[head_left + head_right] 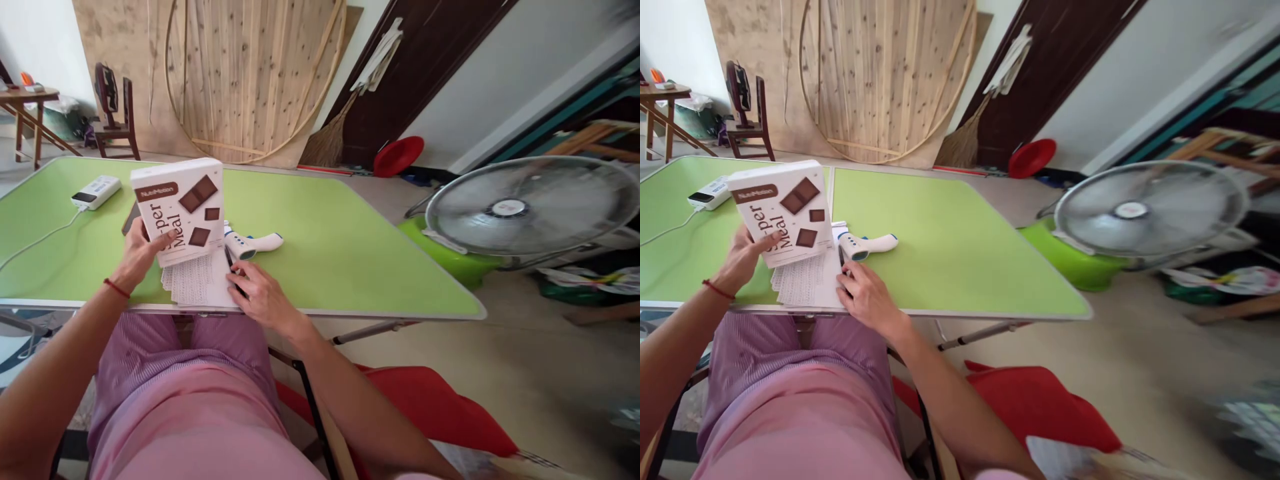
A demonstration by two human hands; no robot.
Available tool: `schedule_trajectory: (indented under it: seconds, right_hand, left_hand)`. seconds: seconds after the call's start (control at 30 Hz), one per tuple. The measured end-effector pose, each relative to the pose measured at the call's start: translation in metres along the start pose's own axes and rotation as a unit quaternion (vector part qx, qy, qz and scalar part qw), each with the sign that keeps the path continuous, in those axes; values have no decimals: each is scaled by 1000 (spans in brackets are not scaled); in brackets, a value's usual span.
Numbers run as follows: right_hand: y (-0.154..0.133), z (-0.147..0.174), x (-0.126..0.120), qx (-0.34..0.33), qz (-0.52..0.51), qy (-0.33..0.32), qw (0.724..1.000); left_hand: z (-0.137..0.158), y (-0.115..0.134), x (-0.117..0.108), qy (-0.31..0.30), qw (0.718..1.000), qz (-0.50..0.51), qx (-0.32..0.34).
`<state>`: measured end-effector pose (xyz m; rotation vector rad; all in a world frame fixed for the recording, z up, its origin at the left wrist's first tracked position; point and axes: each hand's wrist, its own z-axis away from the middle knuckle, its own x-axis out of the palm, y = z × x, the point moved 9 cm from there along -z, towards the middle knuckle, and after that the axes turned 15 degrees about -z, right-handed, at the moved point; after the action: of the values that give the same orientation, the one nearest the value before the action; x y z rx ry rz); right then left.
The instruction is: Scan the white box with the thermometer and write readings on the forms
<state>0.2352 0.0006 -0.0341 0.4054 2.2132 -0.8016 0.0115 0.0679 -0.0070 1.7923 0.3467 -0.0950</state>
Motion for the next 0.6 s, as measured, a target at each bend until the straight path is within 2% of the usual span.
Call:
schedule_trajectory:
  seconds: [0.07,0.13,0.23,0.3,0.37,0.43,0.5,0.6]
  right_hand:
    - [2,3,0,7,-14,36,999]
    - [4,6,1,3,-36,44,998]
    - [9,11,1,1,-81,40,996]
    - [19,13,-8,17,-111,62,992]
    - [36,9,-20,47,-95,96,990]
    - [60,-2,-31,96,-3,108,989]
    - [87,-19,-33,146,88,64,983]
    - [116,-42,-24,159,112,-71,978]
  left_hand:
    - [22,7,7,-24,998,49,-13]
    - [45,4,13,-52,994,72,-62]
    - [72,2,18,-83,993,29,-82]
    - [83,2,18,-92,993,-10,-74]
    - [87,3,18,-94,993,-49,-58]
    - [88,5,16,-90,992,-78,-43]
    - [88,5,15,-87,991,-92,-36]
    - [88,2,16,-89,991,-97,-39]
